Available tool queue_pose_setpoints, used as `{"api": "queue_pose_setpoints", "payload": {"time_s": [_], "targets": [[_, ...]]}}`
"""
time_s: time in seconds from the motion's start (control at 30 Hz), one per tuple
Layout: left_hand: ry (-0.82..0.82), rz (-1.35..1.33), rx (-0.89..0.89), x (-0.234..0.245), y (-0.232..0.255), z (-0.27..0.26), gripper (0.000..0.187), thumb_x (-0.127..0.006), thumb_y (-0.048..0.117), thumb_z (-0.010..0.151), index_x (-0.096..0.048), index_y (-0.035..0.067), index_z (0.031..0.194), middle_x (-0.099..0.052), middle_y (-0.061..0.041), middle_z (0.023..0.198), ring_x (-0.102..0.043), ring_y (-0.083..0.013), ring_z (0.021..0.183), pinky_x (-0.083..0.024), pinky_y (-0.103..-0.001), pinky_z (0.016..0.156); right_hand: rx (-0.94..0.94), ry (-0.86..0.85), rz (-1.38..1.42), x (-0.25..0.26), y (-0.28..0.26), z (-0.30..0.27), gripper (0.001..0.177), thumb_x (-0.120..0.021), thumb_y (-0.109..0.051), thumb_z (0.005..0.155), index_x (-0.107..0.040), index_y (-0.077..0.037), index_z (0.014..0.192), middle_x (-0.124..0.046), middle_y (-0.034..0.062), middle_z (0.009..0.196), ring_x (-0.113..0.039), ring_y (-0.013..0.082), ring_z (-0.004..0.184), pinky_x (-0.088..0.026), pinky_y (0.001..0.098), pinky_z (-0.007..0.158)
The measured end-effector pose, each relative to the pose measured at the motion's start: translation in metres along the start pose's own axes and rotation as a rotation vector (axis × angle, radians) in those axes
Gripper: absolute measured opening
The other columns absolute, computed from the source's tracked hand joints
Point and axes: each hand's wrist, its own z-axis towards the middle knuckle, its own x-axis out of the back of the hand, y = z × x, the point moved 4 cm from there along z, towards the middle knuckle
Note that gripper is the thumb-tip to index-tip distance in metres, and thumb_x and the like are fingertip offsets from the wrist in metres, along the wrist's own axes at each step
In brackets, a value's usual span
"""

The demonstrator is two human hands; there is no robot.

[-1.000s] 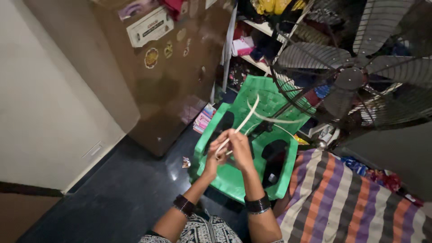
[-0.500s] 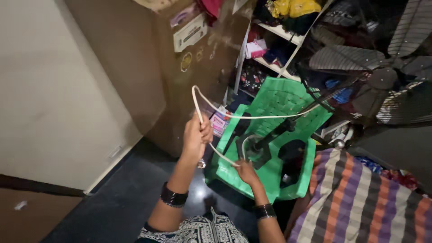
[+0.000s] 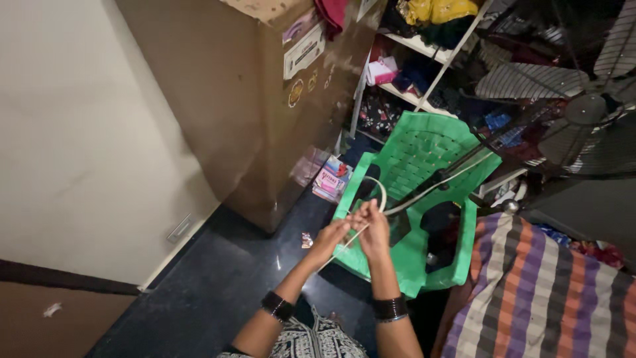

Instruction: The person reassembles an electric fan by attaching the front grille to the fan head and securing it. The hands manipulate the grille and align it with the fan blades and motor housing, then fasten it in place.

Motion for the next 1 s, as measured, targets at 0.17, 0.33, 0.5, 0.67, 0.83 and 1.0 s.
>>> {"api": "queue_pose_setpoints", "payload": {"time_s": [0.17,0.33,0.5,0.67,0.83,1.0], "targets": [[-0.297,-0.016,0.137,0.009,-0.014,-0.021,0.031,-0.064,0.032,0.101,-0.069,0.002,0.091,-0.064,0.003,0.076,-0.057,-0.0085,0.062,-0.049,-0.027,0.06,0.256,0.049,0.296,0.034,-0.06,0.007,0.041,-0.047,-0.042,0.11,-0.057,-0.008,0.09,-0.056,0.0051,0.074,-0.061,0.0217,0.072,-0.059,0.0403,0.074],[-0.134,-0.091,-0.047,0.019,0.012,-0.008,0.027,-0.06,0.026,0.104,-0.064,0.005,0.088,-0.057,0.002,0.075,-0.055,-0.0077,0.07,-0.046,-0.025,0.066,0.22,0.249,-0.042,0.073,-0.087,0.006,0.035,-0.05,-0.04,0.104,-0.064,-0.008,0.101,-0.065,0.0081,0.078,-0.068,0.0252,0.074,-0.059,0.04,0.071],[-0.045,-0.05,-0.202,0.01,0.063,0.01,0.023,-0.058,0.021,0.104,-0.065,0.005,0.088,-0.061,-0.004,0.1,-0.057,-0.0128,0.098,-0.045,-0.029,0.088,-0.016,0.376,-0.981,0.08,-0.076,-0.009,0.068,-0.036,-0.055,0.111,-0.077,-0.003,0.098,-0.073,0.0111,0.076,-0.072,0.0296,0.078,-0.054,0.0427,0.075],[-0.084,-0.137,-0.306,-0.028,0.105,0.024,0.025,-0.056,0.02,0.103,-0.064,0.005,0.085,-0.056,-0.007,0.137,-0.052,-0.0176,0.126,-0.041,-0.033,0.105,-0.027,0.529,-1.515,0.072,-0.084,-0.035,0.065,-0.047,-0.067,0.1,-0.076,-0.012,0.118,-0.072,0.0194,0.108,-0.067,0.037,0.105,-0.052,0.0467,0.093],[-0.109,-0.32,-0.326,-0.074,0.122,0.047,0.025,-0.055,0.021,0.105,-0.059,0.007,0.086,-0.047,-0.009,0.154,-0.045,-0.0156,0.14,-0.036,-0.032,0.112,0.431,-0.086,-0.645,0.042,-0.1,-0.044,0.077,-0.058,-0.057,0.099,-0.052,-0.003,0.153,-0.058,0.02,0.149,-0.053,0.0322,0.141,-0.039,0.0388,0.12],[-0.213,-0.449,-0.24,-0.113,0.117,0.074,0.026,-0.054,0.023,0.105,-0.06,0.006,0.086,-0.043,-0.009,0.159,-0.052,-0.0132,0.119,-0.041,-0.029,0.097,0.699,0.041,-1.07,0.027,-0.113,-0.057,0.127,-0.094,-0.036,0.06,-0.022,-0.004,0.159,-0.035,0.021,0.157,-0.038,0.0388,0.145,-0.033,0.0464,0.119]]}}
